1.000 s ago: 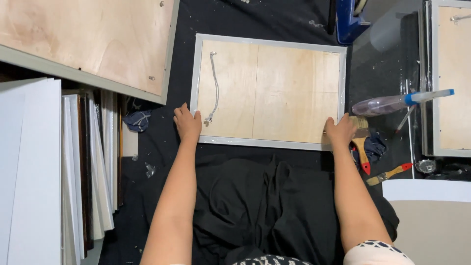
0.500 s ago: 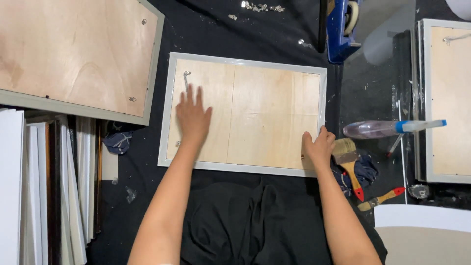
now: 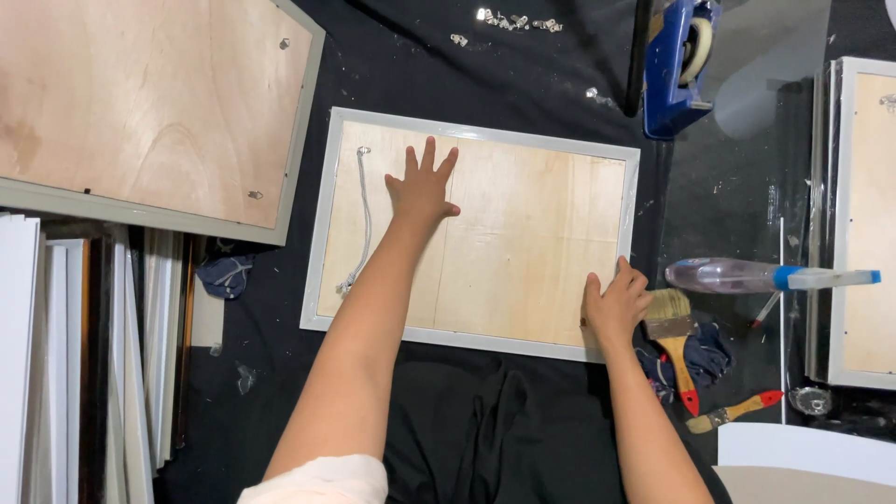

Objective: The person wipes a plastic-covered framed panel with a cloth, then uses a brush to smooth the plastic. They place a wooden board with a metal hanging wire over the frame and press it into place. The person then folds the plastic edges over the board's perimeter.

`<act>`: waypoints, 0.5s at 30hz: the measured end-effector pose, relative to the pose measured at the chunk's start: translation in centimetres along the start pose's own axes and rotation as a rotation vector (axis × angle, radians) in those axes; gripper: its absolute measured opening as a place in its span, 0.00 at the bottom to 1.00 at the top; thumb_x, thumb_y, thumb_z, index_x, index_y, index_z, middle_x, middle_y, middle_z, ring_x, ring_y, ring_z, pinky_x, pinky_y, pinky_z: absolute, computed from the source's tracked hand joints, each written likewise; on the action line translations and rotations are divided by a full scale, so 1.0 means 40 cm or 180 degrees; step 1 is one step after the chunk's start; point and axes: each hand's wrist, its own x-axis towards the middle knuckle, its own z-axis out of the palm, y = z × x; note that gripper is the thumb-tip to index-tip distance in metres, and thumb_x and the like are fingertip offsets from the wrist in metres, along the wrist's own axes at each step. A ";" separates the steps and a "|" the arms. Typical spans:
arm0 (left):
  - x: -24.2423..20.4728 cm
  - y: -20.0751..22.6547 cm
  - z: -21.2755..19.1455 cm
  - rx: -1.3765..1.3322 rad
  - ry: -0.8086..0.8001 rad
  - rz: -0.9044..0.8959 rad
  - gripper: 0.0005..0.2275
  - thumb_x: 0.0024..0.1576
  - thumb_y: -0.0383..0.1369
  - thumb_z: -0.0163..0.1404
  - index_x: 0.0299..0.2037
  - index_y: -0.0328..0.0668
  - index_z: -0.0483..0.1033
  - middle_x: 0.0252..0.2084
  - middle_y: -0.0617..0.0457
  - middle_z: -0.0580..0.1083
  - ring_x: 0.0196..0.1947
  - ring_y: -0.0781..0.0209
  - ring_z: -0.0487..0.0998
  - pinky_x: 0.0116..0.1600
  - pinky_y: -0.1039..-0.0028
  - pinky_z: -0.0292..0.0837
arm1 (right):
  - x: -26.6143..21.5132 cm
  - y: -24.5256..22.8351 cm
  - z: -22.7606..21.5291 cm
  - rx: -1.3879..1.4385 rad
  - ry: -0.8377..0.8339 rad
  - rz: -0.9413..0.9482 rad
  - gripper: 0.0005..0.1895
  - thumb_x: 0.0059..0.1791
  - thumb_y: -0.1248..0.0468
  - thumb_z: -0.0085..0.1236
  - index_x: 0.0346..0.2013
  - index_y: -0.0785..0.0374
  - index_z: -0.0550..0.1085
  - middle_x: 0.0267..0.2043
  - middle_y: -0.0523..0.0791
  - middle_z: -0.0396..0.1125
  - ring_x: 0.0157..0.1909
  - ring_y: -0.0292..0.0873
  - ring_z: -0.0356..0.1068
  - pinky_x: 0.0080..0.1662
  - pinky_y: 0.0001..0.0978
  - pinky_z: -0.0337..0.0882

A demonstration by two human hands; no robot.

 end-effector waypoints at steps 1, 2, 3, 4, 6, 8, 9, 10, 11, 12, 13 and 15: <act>0.006 -0.011 -0.008 -0.0011 0.0020 0.0004 0.45 0.49 0.48 0.65 0.77 0.68 0.51 0.80 0.47 0.46 0.78 0.37 0.46 0.63 0.23 0.56 | 0.002 0.007 0.005 -0.0003 0.0020 -0.0012 0.31 0.58 0.51 0.44 0.74 0.56 0.53 0.67 0.52 0.47 0.67 0.62 0.46 0.65 0.58 0.52; 0.012 -0.022 -0.015 -0.0119 0.0057 0.0110 0.41 0.50 0.45 0.65 0.75 0.64 0.56 0.78 0.45 0.50 0.76 0.37 0.51 0.62 0.27 0.61 | 0.004 0.014 0.010 0.0003 0.0027 -0.0031 0.31 0.58 0.50 0.44 0.74 0.56 0.54 0.66 0.51 0.47 0.66 0.61 0.46 0.64 0.58 0.52; 0.018 -0.029 -0.022 -0.0229 0.0093 0.0224 0.38 0.51 0.42 0.65 0.73 0.61 0.61 0.77 0.43 0.55 0.74 0.36 0.57 0.61 0.32 0.67 | 0.006 0.023 0.013 0.0007 0.0039 -0.0046 0.32 0.58 0.49 0.45 0.74 0.55 0.54 0.66 0.51 0.47 0.66 0.61 0.46 0.63 0.58 0.52; 0.089 -0.070 0.003 -0.0242 0.0114 0.0236 0.38 0.51 0.42 0.65 0.73 0.61 0.61 0.77 0.43 0.55 0.74 0.36 0.57 0.61 0.32 0.67 | 0.022 0.025 0.012 0.0002 0.0065 -0.0054 0.32 0.58 0.49 0.45 0.74 0.55 0.54 0.66 0.51 0.47 0.66 0.61 0.46 0.63 0.58 0.52; 0.212 -0.158 0.081 -0.0341 0.0652 0.0173 0.30 0.54 0.41 0.63 0.67 0.43 0.69 0.63 0.42 0.71 0.62 0.42 0.73 0.61 0.47 0.70 | 0.024 0.041 0.022 -0.0031 0.0031 -0.0096 0.33 0.57 0.47 0.46 0.74 0.55 0.55 0.67 0.52 0.47 0.67 0.62 0.46 0.64 0.59 0.52; 0.208 -0.239 0.064 -0.0178 0.0871 0.0062 0.25 0.58 0.38 0.60 0.65 0.44 0.71 0.64 0.44 0.70 0.64 0.45 0.70 0.63 0.49 0.67 | 0.021 0.044 0.024 -0.0033 0.0020 -0.0069 0.32 0.57 0.47 0.45 0.74 0.55 0.55 0.67 0.52 0.47 0.67 0.62 0.46 0.64 0.58 0.52; 0.211 -0.279 0.051 -0.0013 0.1113 -0.0049 0.19 0.62 0.34 0.56 0.64 0.45 0.73 0.65 0.47 0.70 0.67 0.48 0.67 0.65 0.51 0.63 | 0.024 0.041 0.025 -0.0027 0.0024 -0.0056 0.32 0.58 0.47 0.45 0.73 0.55 0.55 0.68 0.52 0.46 0.68 0.62 0.45 0.64 0.58 0.52; 0.227 -0.307 0.063 -0.0016 0.1113 -0.0042 0.19 0.62 0.34 0.56 0.64 0.45 0.73 0.65 0.47 0.70 0.67 0.48 0.67 0.65 0.51 0.63 | 0.009 0.019 0.012 -0.0028 0.0030 -0.0051 0.32 0.58 0.47 0.45 0.73 0.55 0.55 0.68 0.52 0.46 0.68 0.62 0.45 0.64 0.58 0.52; 0.243 -0.336 0.077 -0.0173 0.1064 -0.0049 0.16 0.65 0.34 0.52 0.63 0.51 0.74 0.66 0.51 0.69 0.68 0.51 0.66 0.67 0.47 0.60 | -0.007 -0.005 0.000 -0.0109 0.0080 -0.0033 0.32 0.58 0.48 0.44 0.74 0.56 0.55 0.71 0.53 0.43 0.70 0.63 0.43 0.65 0.60 0.50; 0.259 -0.368 0.091 -0.0330 0.1015 -0.0056 0.14 0.67 0.33 0.47 0.62 0.57 0.75 0.66 0.56 0.69 0.69 0.55 0.65 0.68 0.43 0.57 | -0.022 -0.030 -0.011 -0.0191 0.0130 -0.0014 0.32 0.58 0.49 0.44 0.74 0.57 0.55 0.74 0.54 0.40 0.72 0.64 0.41 0.66 0.63 0.49; 0.267 -0.369 0.088 -0.0334 0.1004 -0.0067 0.14 0.67 0.33 0.47 0.62 0.57 0.75 0.66 0.56 0.69 0.69 0.55 0.65 0.68 0.43 0.57 | -0.016 -0.033 0.003 -0.0201 0.0117 -0.0017 0.32 0.58 0.49 0.44 0.74 0.57 0.55 0.74 0.54 0.40 0.72 0.64 0.41 0.66 0.63 0.49; 0.279 -0.376 0.084 -0.0520 0.0875 -0.0002 0.13 0.66 0.24 0.45 0.57 0.49 0.77 0.65 0.48 0.71 0.65 0.50 0.71 0.65 0.46 0.67 | -0.012 -0.038 0.033 -0.0741 0.1081 -0.1281 0.32 0.52 0.68 0.57 0.71 0.63 0.60 0.70 0.57 0.45 0.70 0.63 0.43 0.64 0.60 0.48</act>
